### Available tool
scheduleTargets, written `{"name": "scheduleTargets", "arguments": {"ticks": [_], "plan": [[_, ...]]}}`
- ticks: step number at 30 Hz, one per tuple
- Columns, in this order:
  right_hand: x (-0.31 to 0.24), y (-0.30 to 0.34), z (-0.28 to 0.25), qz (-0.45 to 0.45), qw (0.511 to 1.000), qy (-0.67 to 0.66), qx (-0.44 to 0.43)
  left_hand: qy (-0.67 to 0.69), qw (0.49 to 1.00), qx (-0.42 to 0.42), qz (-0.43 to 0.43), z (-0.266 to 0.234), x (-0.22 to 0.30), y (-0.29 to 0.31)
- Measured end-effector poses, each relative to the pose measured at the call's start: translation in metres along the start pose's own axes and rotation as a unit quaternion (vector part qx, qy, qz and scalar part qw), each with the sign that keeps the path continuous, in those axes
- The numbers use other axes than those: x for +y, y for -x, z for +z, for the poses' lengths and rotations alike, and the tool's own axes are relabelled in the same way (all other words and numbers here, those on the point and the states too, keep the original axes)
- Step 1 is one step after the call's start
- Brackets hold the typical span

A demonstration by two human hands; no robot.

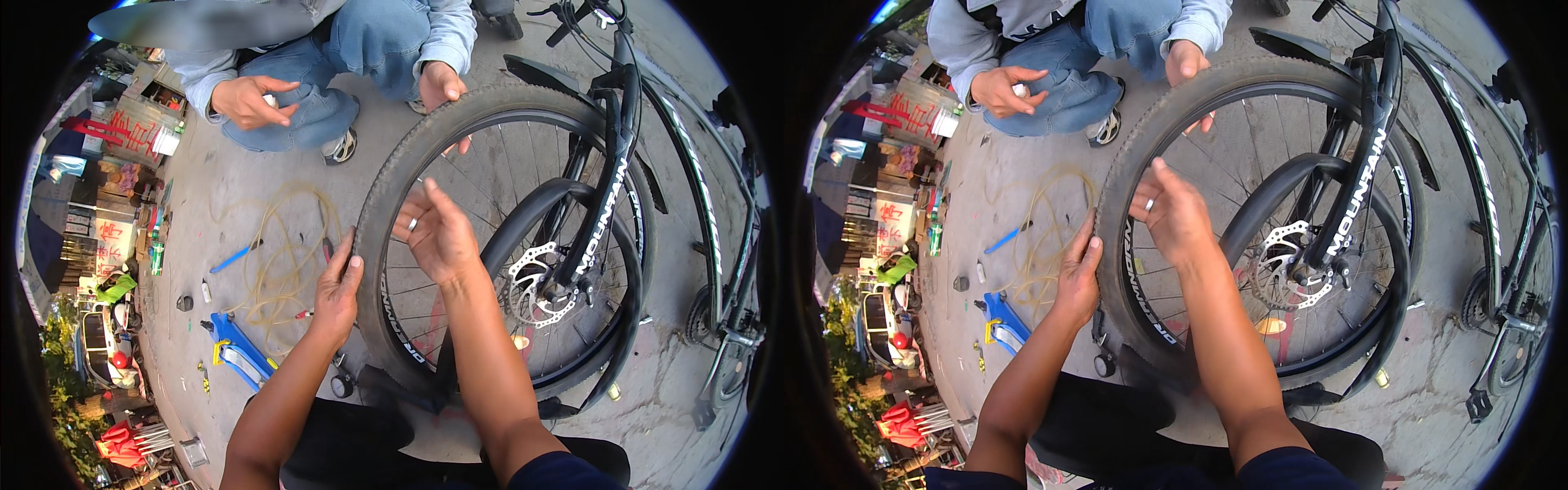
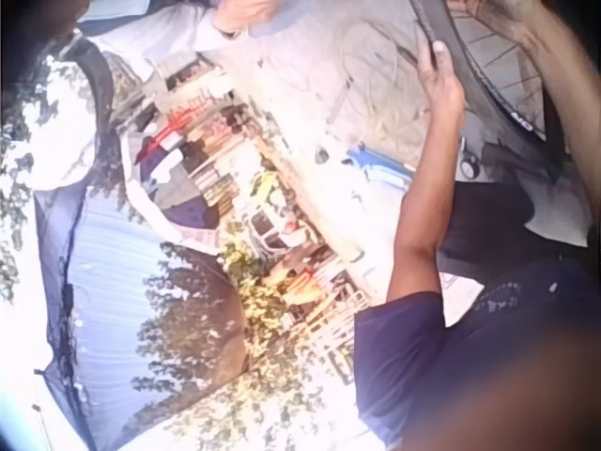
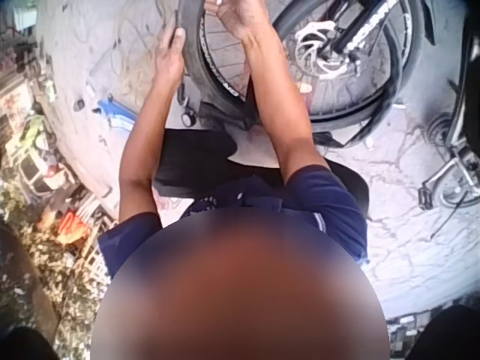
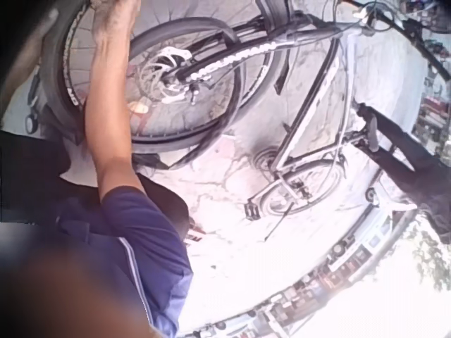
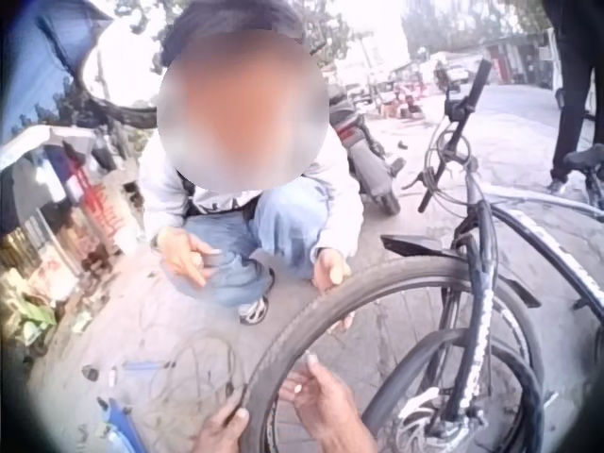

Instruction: The person removes the inner tube from a bicycle tire, inflates it with a pump to check for leaks, and then reinserts the tube into the tire with assistance from another person.

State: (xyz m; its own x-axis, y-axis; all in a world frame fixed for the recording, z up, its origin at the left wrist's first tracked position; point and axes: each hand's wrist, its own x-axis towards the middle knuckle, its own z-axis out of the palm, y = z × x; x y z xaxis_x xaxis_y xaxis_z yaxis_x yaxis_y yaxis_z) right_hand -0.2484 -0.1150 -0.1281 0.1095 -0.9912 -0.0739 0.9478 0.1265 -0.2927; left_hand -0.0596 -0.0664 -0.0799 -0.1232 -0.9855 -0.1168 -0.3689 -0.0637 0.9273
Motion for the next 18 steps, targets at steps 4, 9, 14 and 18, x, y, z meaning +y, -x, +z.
{"name": "scheduleTargets", "arguments": {"ticks": [4,9,14,18], "plan": [[-0.041,-0.033,0.003,-0.107,0.985,-0.135,-0.007,-0.008,1.000,-0.012,-0.001,-0.001,0.002,0.000],[-0.079,-0.053,0.009,-0.251,0.935,-0.247,0.037,-0.003,1.000,-0.009,-0.016,0.000,-0.003,-0.002],[-0.067,-0.050,0.010,-0.223,0.958,-0.181,0.016,0.014,0.998,0.030,-0.058,0.004,-0.002,-0.005],[-0.038,-0.031,0.010,-0.157,0.979,-0.124,0.021,0.037,0.995,0.017,-0.090,0.005,0.001,-0.008]]}}
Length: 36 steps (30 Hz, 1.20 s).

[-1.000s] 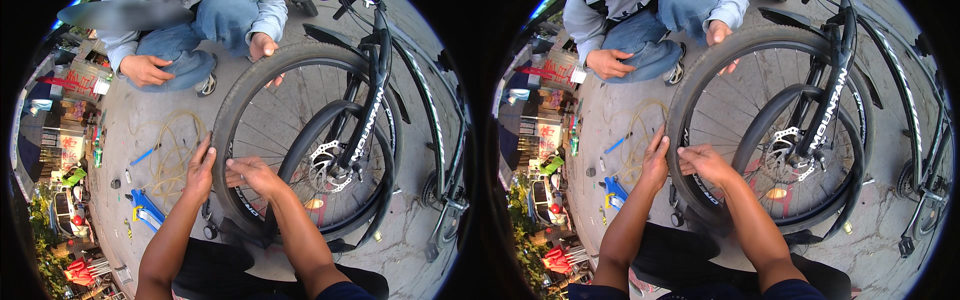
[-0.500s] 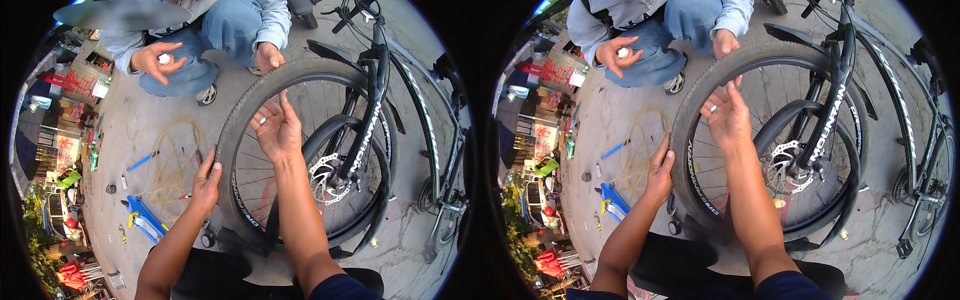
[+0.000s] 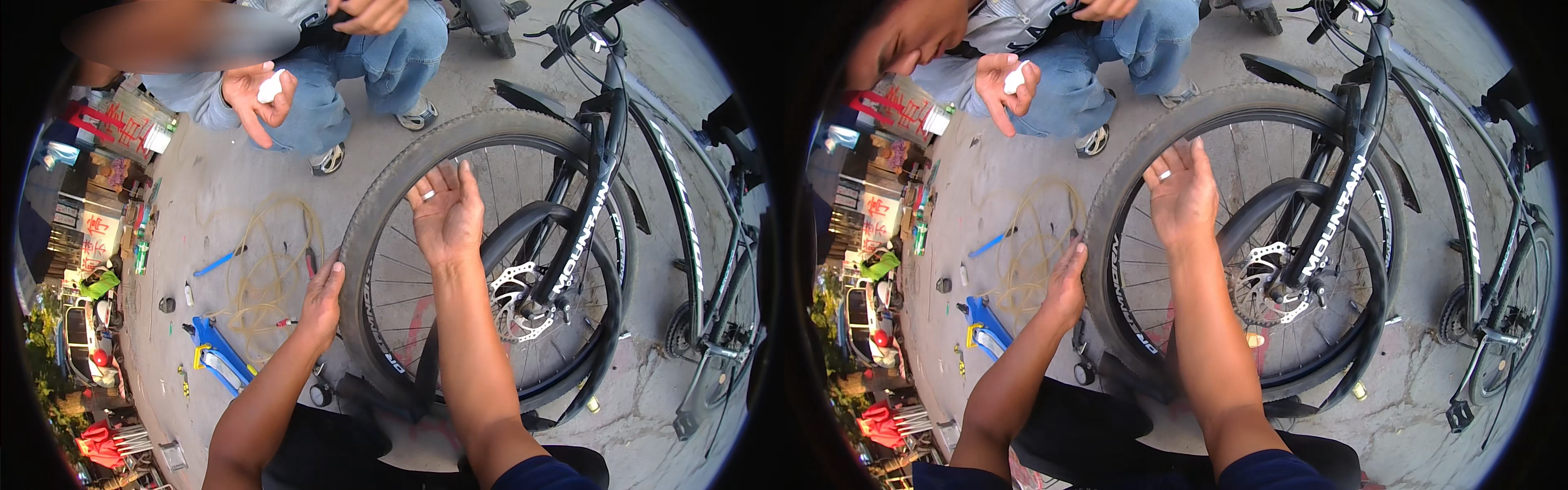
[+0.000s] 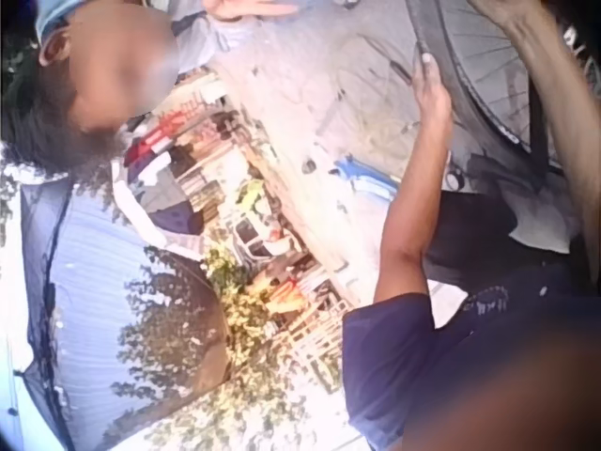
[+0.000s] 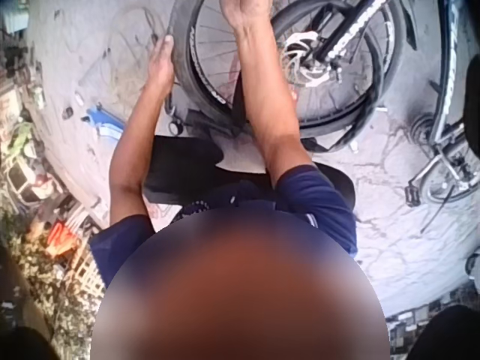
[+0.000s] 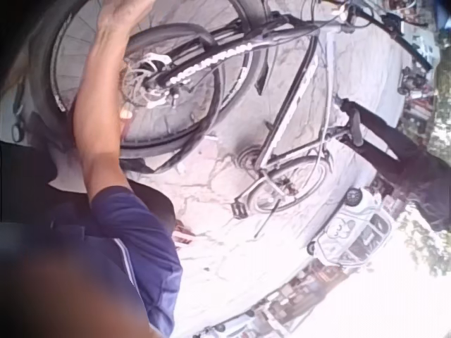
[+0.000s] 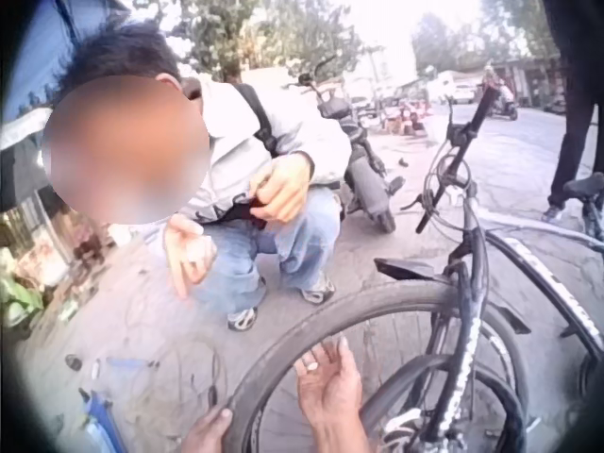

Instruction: The person removes the inner tube from a bicycle tire, inflates it with a pump to check for leaks, and then reinserts the tube into the tire with assistance from another person.

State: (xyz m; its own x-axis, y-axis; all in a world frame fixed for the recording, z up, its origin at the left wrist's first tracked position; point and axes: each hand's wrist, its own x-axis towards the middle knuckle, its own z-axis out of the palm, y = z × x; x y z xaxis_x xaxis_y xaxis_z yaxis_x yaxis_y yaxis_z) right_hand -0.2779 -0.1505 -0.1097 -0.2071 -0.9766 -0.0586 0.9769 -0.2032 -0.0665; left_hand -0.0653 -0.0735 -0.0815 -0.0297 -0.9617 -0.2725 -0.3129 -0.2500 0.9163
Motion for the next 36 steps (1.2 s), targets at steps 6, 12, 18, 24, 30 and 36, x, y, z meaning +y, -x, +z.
{"name": "scheduleTargets", "arguments": {"ticks": [6,12,18,24,30,36], "plan": [[0.026,0.039,-0.011,0.100,0.991,0.086,0.034,0.049,0.999,-0.007,-0.001,-0.001,-0.002,-0.002],[0.041,0.076,-0.027,0.229,0.942,0.242,0.017,0.083,0.996,-0.038,-0.019,-0.008,-0.007,-0.014],[0.040,0.088,-0.043,0.328,0.891,0.312,-0.020,0.132,0.988,-0.057,-0.053,-0.008,-0.011,-0.016],[0.042,0.100,-0.052,0.409,0.810,0.417,-0.050,0.061,0.997,-0.017,-0.031,-0.014,-0.020,-0.022],[0.045,0.095,-0.050,0.371,0.821,0.428,-0.076,0.147,0.988,-0.029,-0.049,-0.014,-0.024,-0.023],[0.044,0.064,-0.034,0.214,0.971,0.106,0.010,0.148,0.987,-0.016,-0.053,-0.013,-0.019,-0.021]]}}
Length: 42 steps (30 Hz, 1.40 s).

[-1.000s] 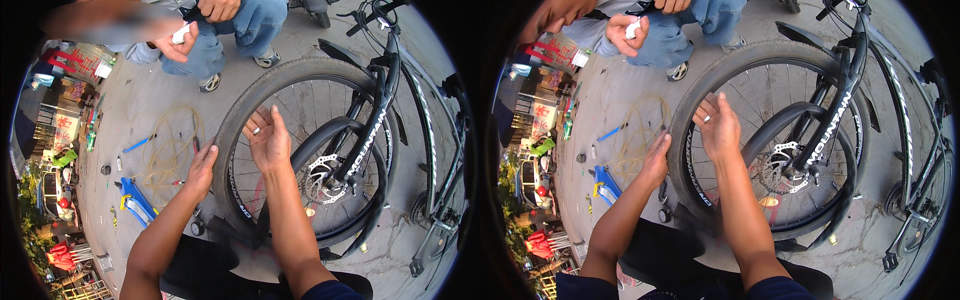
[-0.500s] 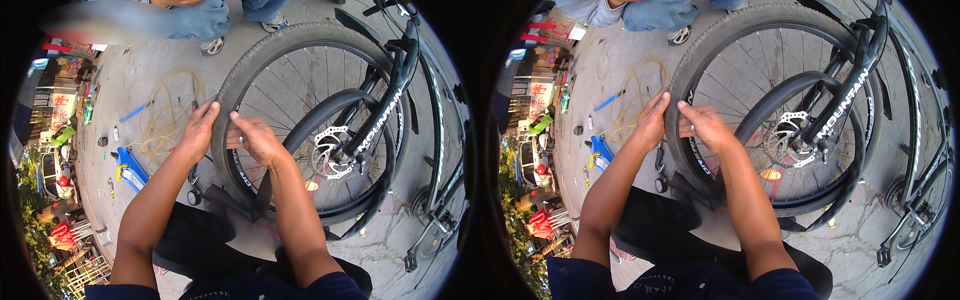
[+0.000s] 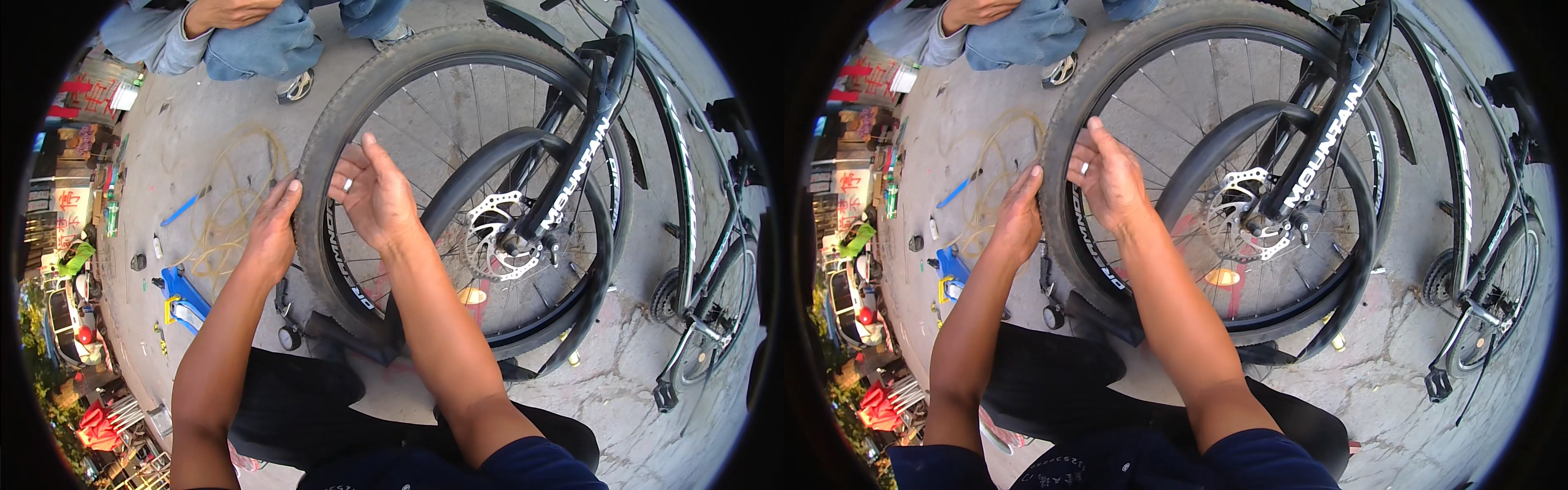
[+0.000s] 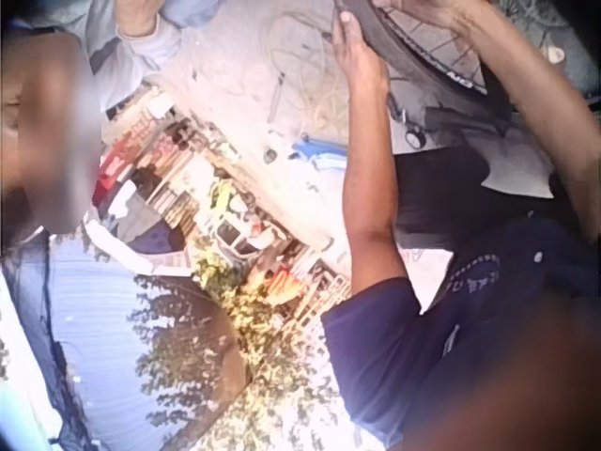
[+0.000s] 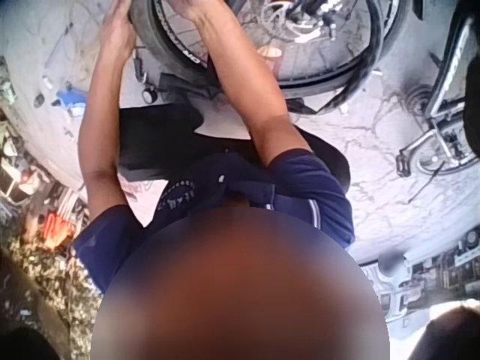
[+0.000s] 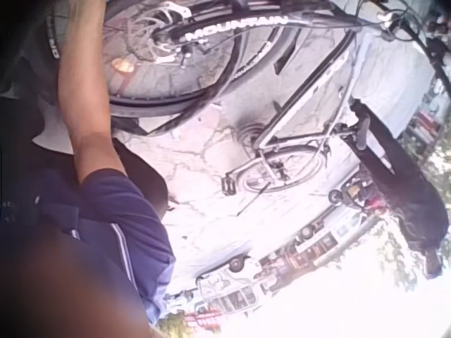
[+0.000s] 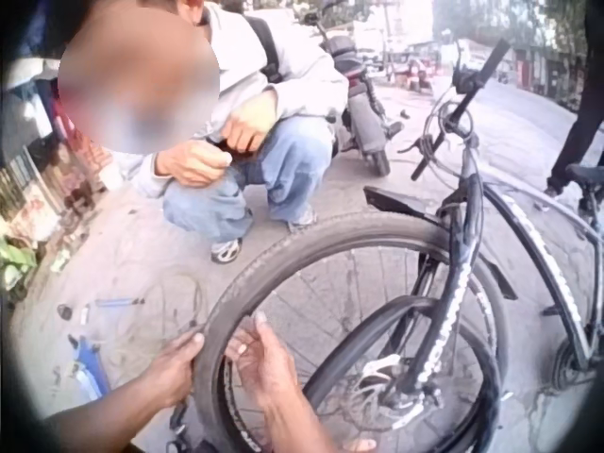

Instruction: The person removes the inner tube from a bicycle tire, inflates it with a pump to check for leaks, and then reinserts the tube into the tire with assistance from another person.

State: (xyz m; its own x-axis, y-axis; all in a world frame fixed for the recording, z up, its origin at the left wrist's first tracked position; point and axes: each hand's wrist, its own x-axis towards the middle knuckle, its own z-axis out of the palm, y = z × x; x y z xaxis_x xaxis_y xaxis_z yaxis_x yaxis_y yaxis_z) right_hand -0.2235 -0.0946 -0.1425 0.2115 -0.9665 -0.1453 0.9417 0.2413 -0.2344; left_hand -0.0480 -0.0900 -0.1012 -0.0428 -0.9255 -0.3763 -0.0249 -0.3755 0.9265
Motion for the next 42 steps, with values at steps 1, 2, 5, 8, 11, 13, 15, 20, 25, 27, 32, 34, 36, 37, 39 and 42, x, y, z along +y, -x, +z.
{"name": "scheduleTargets", "arguments": {"ticks": [1,2,5,8,11,13,15,20,25,27,32,34,36,37,39,42], "plan": [[0.001,-0.003,0.002,-0.038,0.997,-0.059,-0.011,0.007,1.000,0.001,-0.001,0.000,0.000,0.000],[0.004,-0.003,0.004,-0.032,0.997,-0.071,-0.007,0.013,1.000,0.002,-0.003,0.001,0.001,-0.001],[0.014,0.004,0.004,-0.014,0.996,-0.082,0.022,0.016,1.000,-0.011,-0.011,0.002,0.003,0.001],[0.015,0.011,-0.004,-0.003,1.000,-0.008,-0.015,0.005,1.000,-0.008,0.000,0.005,0.005,0.003],[0.013,0.016,-0.012,0.039,0.997,0.057,-0.016,0.006,1.000,-0.018,-0.010,0.007,0.008,0.005],[0.013,0.019,-0.014,0.078,0.991,0.111,-0.019,0.011,0.999,-0.040,-0.017,0.008,0.009,0.005],[0.012,0.023,-0.017,0.112,0.983,0.147,-0.021,0.019,0.999,-0.015,-0.024,0.009,0.010,0.006],[0.013,0.027,-0.017,0.196,0.890,0.400,-0.094,-0.039,0.998,0.029,0.026,0.013,0.010,0.006],[0.015,0.030,-0.016,0.214,0.818,0.518,-0.133,0.006,0.999,-0.030,0.018,0.004,0.005,0.002],[0.013,0.031,-0.015,0.209,0.810,0.533,-0.129,-0.041,0.999,-0.014,0.024,-0.003,0.002,0.000],[0.008,0.029,-0.014,0.238,0.846,0.461,-0.126,-0.010,0.998,0.023,-0.054,-0.010,-0.012,0.000],[0.008,0.029,-0.017,0.253,0.863,0.420,-0.126,-0.034,0.996,0.055,-0.068,-0.012,-0.017,-0.001],[0.007,0.029,-0.019,0.267,0.878,0.376,-0.127,-0.033,0.995,0.049,-0.078,-0.014,-0.020,0.001],[0.006,0.028,-0.020,0.272,0.886,0.355,-0.122,-0.031,0.995,0.036,-0.085,-0.016,-0.021,0.001],[0.004,0.020,-0.020,0.238,0.916,0.313,-0.084,-0.004,0.995,-0.006,-0.101,-0.020,-0.023,0.003],[-0.010,0.008,-0.016,0.095,0.986,0.123,-0.060,-0.094,0.993,-0.060,-0.024,-0.024,-0.026,0.003]]}}
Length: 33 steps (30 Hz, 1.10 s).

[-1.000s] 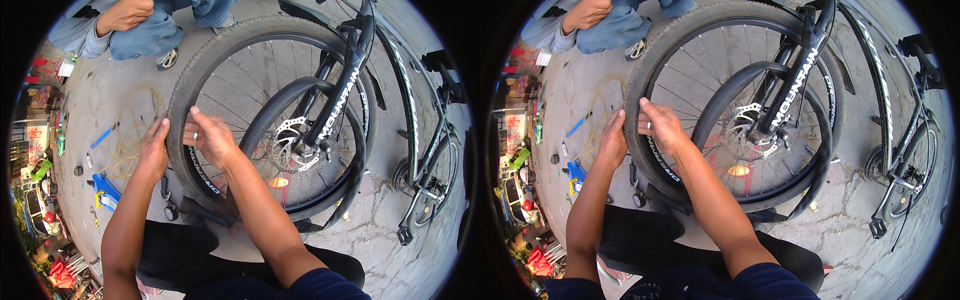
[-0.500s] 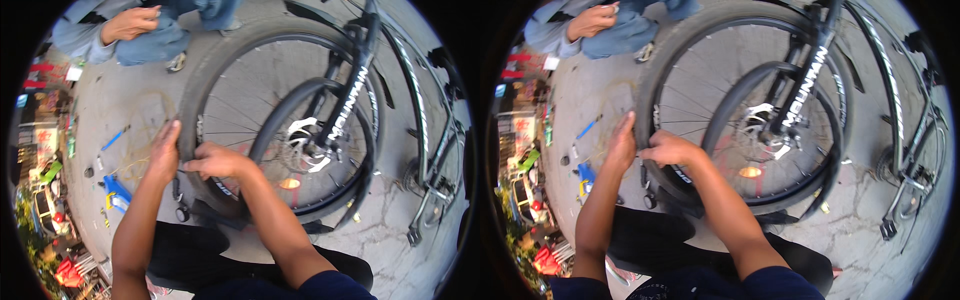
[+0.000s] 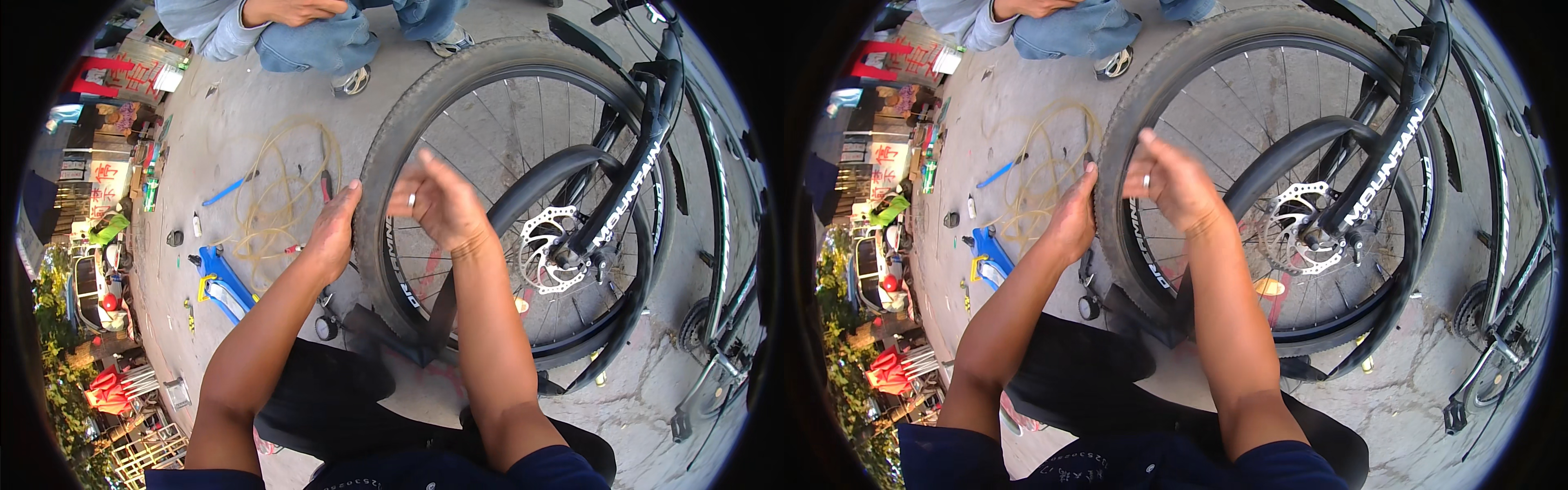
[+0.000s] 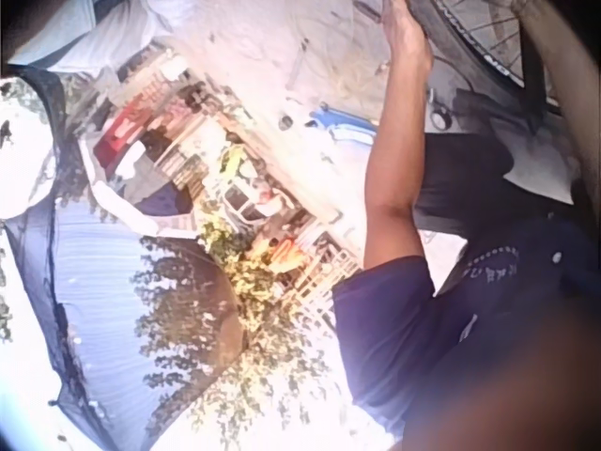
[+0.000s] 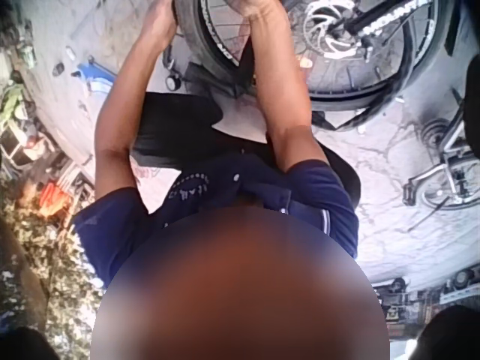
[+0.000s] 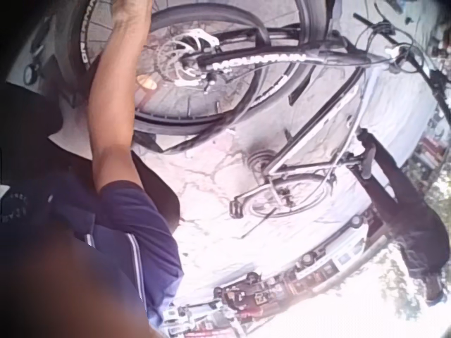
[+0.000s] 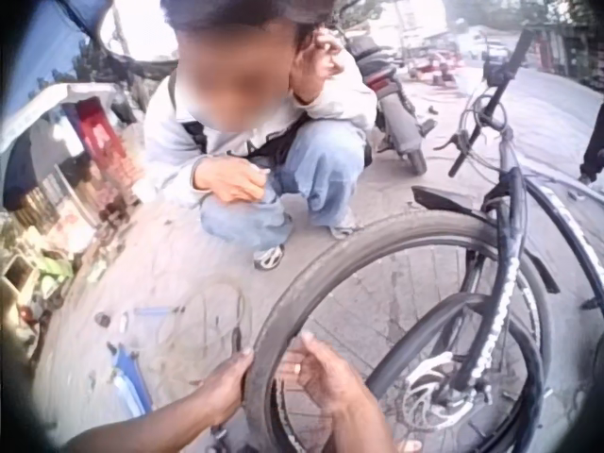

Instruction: The person removes the inner tube from a bicycle tire, inflates it with a pump to check for leaks, and then reinserts the tube into the tire with assistance from another person.

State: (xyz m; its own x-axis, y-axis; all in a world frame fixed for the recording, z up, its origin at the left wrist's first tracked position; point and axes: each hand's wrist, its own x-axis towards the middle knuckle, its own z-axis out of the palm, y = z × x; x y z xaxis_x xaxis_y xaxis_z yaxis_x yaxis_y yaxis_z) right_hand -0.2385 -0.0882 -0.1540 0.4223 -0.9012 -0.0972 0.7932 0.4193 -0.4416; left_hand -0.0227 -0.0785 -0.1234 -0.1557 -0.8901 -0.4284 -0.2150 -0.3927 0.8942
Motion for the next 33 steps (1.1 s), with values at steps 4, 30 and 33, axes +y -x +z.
{"name": "scheduleTargets", "arguments": {"ticks": [4,30,33], "plan": [[-0.035,-0.019,0.007,-0.135,0.976,-0.169,0.007,-0.010,0.998,0.062,-0.001,0.002,-0.002,-0.002],[0.039,0.025,0.002,0.198,0.931,0.307,-0.003,0.021,0.996,0.080,-0.039,0.026,0.033,0.009],[0.042,0.028,0.004,0.215,0.871,0.438,-0.066,0.025,0.998,0.055,-0.034,0.017,0.024,0.000]]}}
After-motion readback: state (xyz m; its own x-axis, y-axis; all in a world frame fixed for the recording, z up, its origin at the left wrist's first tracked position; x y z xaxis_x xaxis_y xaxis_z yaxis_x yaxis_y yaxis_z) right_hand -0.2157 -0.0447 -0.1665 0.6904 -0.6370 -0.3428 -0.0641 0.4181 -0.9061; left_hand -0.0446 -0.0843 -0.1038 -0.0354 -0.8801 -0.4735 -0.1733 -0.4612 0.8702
